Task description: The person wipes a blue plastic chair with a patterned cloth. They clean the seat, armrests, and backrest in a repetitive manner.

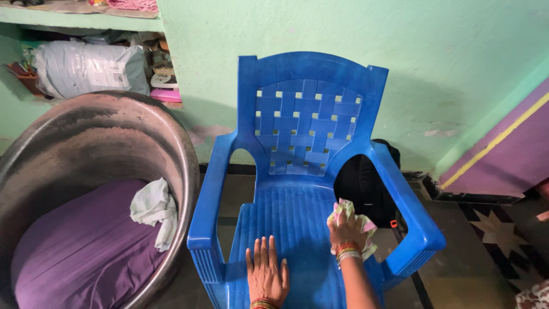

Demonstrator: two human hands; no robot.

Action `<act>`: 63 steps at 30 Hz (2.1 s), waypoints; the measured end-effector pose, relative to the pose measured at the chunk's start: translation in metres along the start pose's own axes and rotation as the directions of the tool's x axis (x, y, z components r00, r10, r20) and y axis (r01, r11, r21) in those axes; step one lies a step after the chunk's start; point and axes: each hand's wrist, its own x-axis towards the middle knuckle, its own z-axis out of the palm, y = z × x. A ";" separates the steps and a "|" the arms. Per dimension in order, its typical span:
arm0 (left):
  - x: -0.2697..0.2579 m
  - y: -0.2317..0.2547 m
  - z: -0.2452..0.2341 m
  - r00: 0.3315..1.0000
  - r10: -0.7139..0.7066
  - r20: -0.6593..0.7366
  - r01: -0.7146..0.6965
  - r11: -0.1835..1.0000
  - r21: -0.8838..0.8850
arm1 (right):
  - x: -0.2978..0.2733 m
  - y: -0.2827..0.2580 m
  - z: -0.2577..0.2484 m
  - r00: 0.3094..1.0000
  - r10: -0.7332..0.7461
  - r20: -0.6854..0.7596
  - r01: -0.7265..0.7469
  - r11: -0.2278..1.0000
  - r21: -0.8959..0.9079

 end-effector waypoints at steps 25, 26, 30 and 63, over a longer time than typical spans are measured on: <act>-0.001 -0.003 0.001 0.999 0.029 -0.038 -0.029 1.000 0.003 | -0.062 -0.035 -0.002 0.987 0.135 -0.085 -0.097 0.931 0.351; -0.002 -0.003 0.001 0.999 0.029 -0.039 -0.029 1.000 0.001 | -0.074 -0.043 -0.005 0.992 0.097 -0.076 -0.067 0.940 0.334; -0.004 -0.003 0.001 0.992 0.069 -0.107 -0.071 0.997 -0.017 | -0.103 -0.074 -0.023 0.988 -0.156 -0.020 0.157 0.959 0.237; -0.004 -0.003 -0.004 0.954 0.253 -0.161 -0.257 0.966 -0.007 | -0.108 0.025 0.043 0.799 0.081 -0.595 0.363 0.724 0.587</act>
